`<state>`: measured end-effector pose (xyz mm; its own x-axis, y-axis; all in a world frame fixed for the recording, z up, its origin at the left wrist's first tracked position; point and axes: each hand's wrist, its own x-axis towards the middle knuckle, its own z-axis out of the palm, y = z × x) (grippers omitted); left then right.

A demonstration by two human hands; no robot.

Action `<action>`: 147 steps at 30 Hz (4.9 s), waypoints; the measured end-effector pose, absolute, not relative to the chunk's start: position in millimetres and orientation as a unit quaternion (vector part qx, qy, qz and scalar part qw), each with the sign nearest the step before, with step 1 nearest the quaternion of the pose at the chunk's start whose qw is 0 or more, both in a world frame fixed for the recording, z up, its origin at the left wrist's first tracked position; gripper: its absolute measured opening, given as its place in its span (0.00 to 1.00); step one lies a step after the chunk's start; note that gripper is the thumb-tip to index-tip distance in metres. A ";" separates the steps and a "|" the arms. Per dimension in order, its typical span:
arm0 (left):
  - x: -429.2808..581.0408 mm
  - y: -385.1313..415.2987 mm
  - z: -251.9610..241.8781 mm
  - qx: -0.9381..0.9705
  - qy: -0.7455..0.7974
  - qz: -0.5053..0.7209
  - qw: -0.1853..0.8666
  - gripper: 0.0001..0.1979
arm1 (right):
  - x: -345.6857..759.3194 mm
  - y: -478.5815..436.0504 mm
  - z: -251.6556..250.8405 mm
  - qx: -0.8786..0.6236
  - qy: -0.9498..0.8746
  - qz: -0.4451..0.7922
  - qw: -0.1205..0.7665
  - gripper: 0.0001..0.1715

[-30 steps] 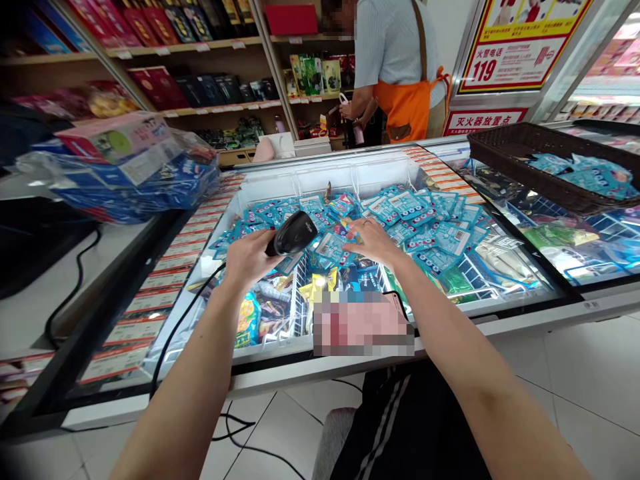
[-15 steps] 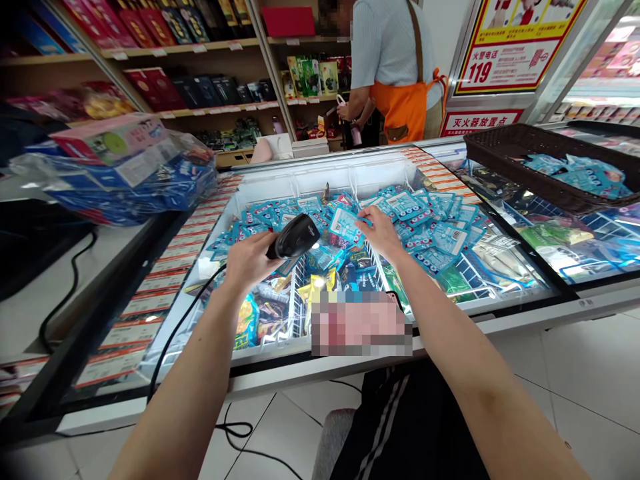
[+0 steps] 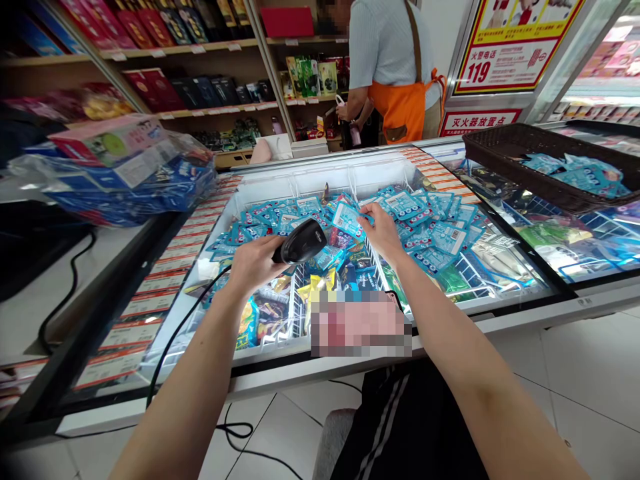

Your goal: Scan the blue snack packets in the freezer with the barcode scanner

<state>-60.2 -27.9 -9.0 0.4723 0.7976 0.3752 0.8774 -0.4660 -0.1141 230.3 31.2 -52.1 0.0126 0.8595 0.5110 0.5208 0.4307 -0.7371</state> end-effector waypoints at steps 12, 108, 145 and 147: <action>-56.2 -29.5 -8.3 -0.849 -0.489 -0.133 0.148 0.16 | 229.3 26.8 -47.9 -0.510 -0.688 0.140 0.497 0.11; -81.0 -19.9 -11.2 -0.770 -0.582 -0.187 0.182 0.16 | 212.1 28.4 -47.9 -0.418 -0.866 0.088 0.261 0.18; -63.3 -24.9 -11.4 -0.823 -0.535 -0.133 0.136 0.17 | 220.0 32.5 -49.7 -0.538 -0.738 0.147 0.380 0.21; -62.0 -25.3 -11.3 -0.827 -0.528 -0.134 0.136 0.17 | 219.3 31.7 -48.9 -0.539 -0.739 0.146 0.376 0.21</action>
<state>-62.0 -25.3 -11.3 0.4061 0.8376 0.3655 0.9105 -0.4051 -0.0833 219.3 31.7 -48.9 -0.1362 0.9068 0.3989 0.6875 0.3764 -0.6210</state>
